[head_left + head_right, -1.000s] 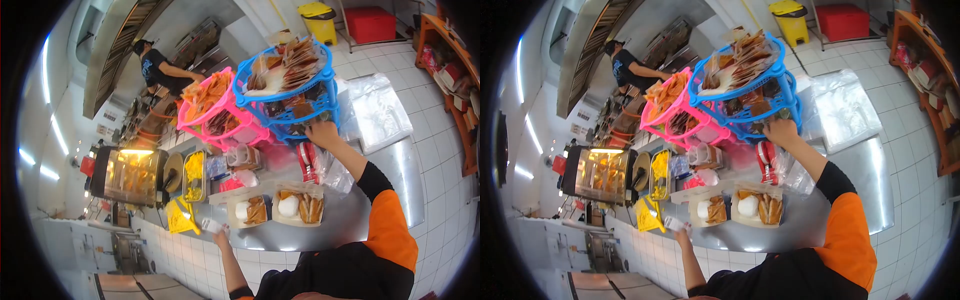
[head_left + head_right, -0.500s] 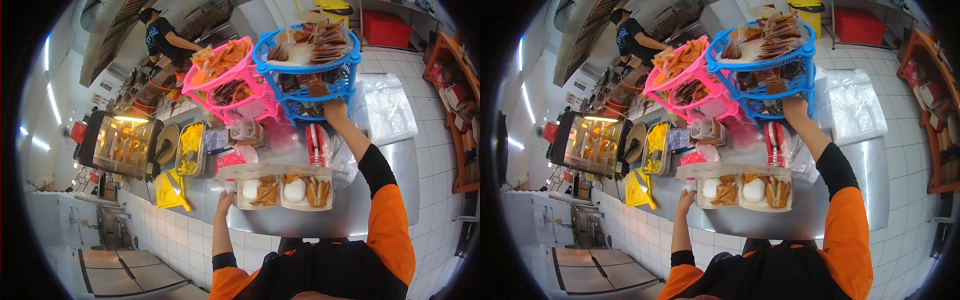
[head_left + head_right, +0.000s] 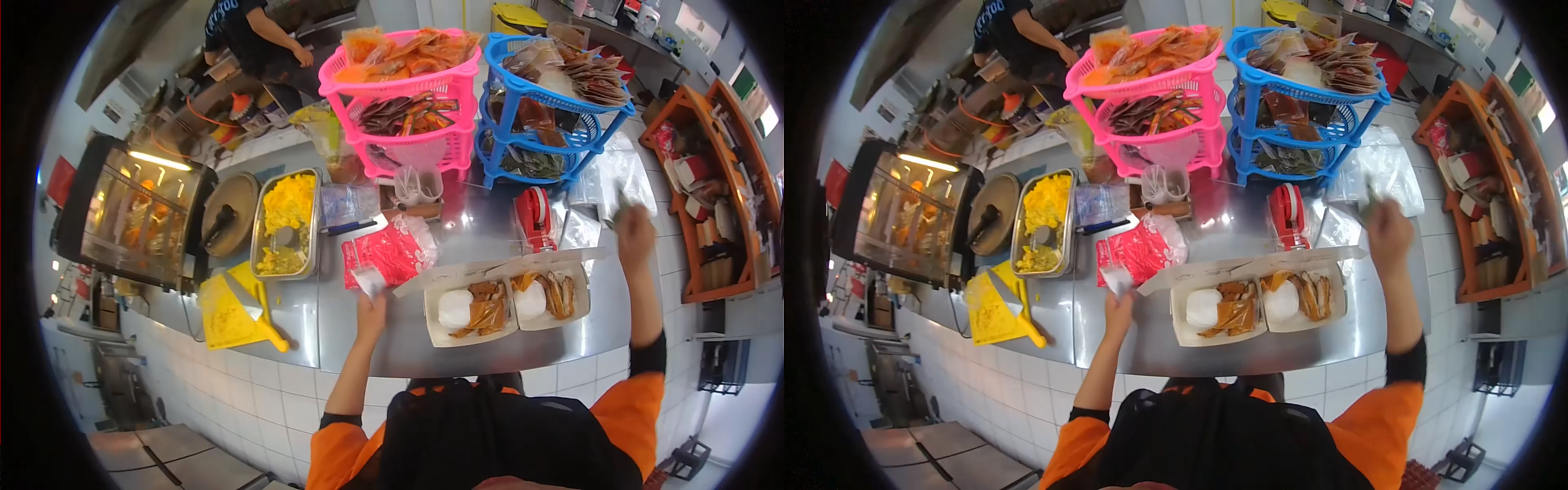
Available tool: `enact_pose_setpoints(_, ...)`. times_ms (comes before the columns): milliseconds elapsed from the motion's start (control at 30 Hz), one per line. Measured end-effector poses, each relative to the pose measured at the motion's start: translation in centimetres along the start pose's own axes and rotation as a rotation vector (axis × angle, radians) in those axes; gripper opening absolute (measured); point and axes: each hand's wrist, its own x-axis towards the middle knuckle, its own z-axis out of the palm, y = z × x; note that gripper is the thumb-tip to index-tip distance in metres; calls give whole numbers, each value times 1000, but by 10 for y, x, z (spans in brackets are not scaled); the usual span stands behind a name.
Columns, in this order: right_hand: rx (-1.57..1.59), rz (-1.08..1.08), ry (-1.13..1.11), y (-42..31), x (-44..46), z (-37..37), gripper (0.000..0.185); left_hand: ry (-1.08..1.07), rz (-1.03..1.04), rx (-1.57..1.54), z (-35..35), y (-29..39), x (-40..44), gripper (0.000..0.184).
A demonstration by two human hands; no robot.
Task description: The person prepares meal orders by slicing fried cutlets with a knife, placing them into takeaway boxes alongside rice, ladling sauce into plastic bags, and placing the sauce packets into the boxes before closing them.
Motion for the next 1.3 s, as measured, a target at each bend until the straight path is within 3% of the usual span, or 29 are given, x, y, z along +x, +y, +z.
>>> enact_pose_setpoints(33,346,2,266,5,-31,-4,9,155,96,-144,4,11,8,32)
enact_pose_setpoints(67,254,-43,256,-29,-53,-34,14,183,240,-133,11,0,26,35)
enact_pose_setpoints(100,93,6,166,-23,-100,-30,15,209,383,-119,18,-9,43,38)
enact_pose_setpoints(133,-68,56,79,-14,-136,-22,16,171,646,235,18,16,53,39)
enact_pose_setpoints(167,-325,39,-269,-49,-141,-18,22,124,902,597,17,42,62,40)
enact_pose_setpoints(200,-413,234,-529,-74,-146,-1,23,-28,843,718,23,43,70,41)
enact_pose_setpoints(267,-255,380,-346,-121,-145,10,21,-325,708,944,34,41,85,44)
enact_pose_setpoints(300,-175,436,-255,-140,-140,17,21,-311,721,927,36,32,96,44)
enact_pose_setpoints(367,-70,117,137,-176,-139,32,18,-292,733,898,31,4,114,44)
enact_pose_setpoints(400,-10,-30,337,-194,-143,39,16,-284,702,717,21,-4,121,42)
enact_pose_setpoints(433,123,-110,230,-206,-163,48,16,-131,559,527,8,0,118,41)
enact_pose_setpoints(500,211,-286,-201,-244,-161,60,27,153,278,154,-20,20,106,40)
enact_pose_setpoints(533,162,-312,-568,-256,-147,61,36,174,374,234,-29,19,104,39)
enact_pose_setpoints(600,343,-360,-696,-239,-147,64,38,240,564,385,-42,13,100,39)
enact_pose_setpoints(633,438,-387,-766,-231,-142,63,39,147,526,469,-43,8,89,38)
enact_pose_setpoints(700,431,-390,-518,-217,-110,54,43,-45,442,638,-38,-2,53,36)
enact_pose_setpoints(767,321,-301,-305,-220,-71,59,45,-207,-64,13,-41,-9,17,36)
enact_pose_setpoints(800,221,-257,-206,-225,-51,63,45,-218,-115,-326,-34,-8,4,35)
enact_pose_setpoints(867,119,-261,-832,-228,-28,59,37,-214,-203,-1019,-18,-4,-16,34)
enact_pose_setpoints(900,58,-268,-1148,-231,-14,55,33,-142,-112,-730,-20,-8,-24,35)
enact_pose_setpoints(933,-8,-157,-1324,-253,8,54,28,-67,-26,-443,-21,-14,-32,36)
enact_pose_setpoints(1033,275,-431,-1261,-276,29,120,28,77,191,193,-36,-38,-43,38)
enact_pose_setpoints(1100,554,-553,-983,-319,31,185,25,235,313,436,-33,-30,-36,43)
enact_pose_setpoints(1133,479,-711,-894,-334,26,229,23,337,319,358,-29,-28,-31,50)
enact_pose_setpoints(1167,403,-865,-799,-348,21,271,22,377,345,543,-32,-30,-30,50)
enact_pose_setpoints(1233,156,-873,-1026,-376,25,331,17,439,371,915,-38,-35,-32,52)
enact_pose_setpoints(1300,-33,-694,-1117,-389,16,373,15,17,480,841,-66,-54,-32,58)
